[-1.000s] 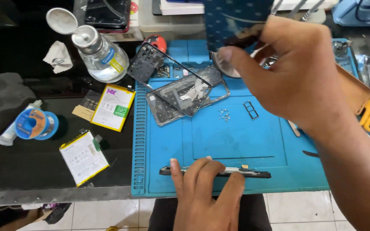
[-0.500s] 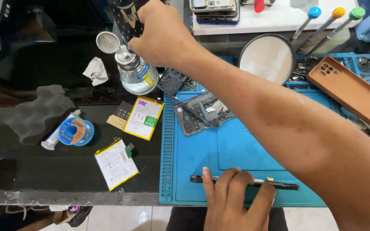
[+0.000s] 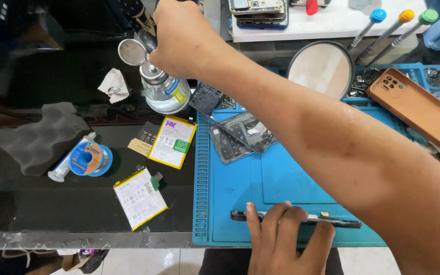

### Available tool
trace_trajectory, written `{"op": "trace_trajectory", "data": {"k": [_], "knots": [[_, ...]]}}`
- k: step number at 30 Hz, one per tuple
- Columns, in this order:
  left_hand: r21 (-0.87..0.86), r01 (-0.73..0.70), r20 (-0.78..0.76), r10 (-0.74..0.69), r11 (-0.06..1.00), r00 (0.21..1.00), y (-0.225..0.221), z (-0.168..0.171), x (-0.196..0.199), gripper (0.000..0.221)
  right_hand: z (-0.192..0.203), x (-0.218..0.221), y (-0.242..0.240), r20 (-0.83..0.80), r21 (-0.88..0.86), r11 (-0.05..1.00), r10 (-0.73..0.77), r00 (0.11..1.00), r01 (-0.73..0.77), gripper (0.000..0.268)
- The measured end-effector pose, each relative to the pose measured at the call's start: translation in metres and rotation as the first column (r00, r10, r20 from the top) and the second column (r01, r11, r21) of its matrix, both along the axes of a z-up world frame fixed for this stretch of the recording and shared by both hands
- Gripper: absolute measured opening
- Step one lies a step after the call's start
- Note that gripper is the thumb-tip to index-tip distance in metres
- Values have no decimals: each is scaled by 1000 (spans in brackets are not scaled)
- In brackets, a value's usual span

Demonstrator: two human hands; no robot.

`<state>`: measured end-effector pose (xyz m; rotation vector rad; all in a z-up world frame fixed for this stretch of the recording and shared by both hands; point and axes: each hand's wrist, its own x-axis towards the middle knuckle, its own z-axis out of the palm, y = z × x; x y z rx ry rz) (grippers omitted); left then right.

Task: Disassembling a smartphone by removing the battery and prying the screen from the frame to prepare for replacement.

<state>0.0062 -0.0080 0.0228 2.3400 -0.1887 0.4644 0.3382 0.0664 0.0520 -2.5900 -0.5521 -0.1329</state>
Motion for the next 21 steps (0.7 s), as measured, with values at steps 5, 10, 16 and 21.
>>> {"op": "trace_trajectory", "data": {"k": [5, 10, 16, 21], "knots": [[0, -20, 10, 20, 1000, 1000, -1, 1, 1, 11, 2, 0, 0, -53, 12, 999, -33, 998, 34, 31], [16, 5, 7, -5, 1000, 1000, 0, -3, 0, 12, 5, -5, 0, -90, 58, 997, -46, 995, 51, 30], [5, 18, 8, -18, 1000, 1000, 3, 1, -1, 10, 9, -11, -8, -109, 94, 994, -49, 993, 60, 30], [3, 98, -8, -98, 995, 995, 9, -1, -2, 9, 46, -59, -64, -198, 295, 955, 55, 979, 6, 7]]}}
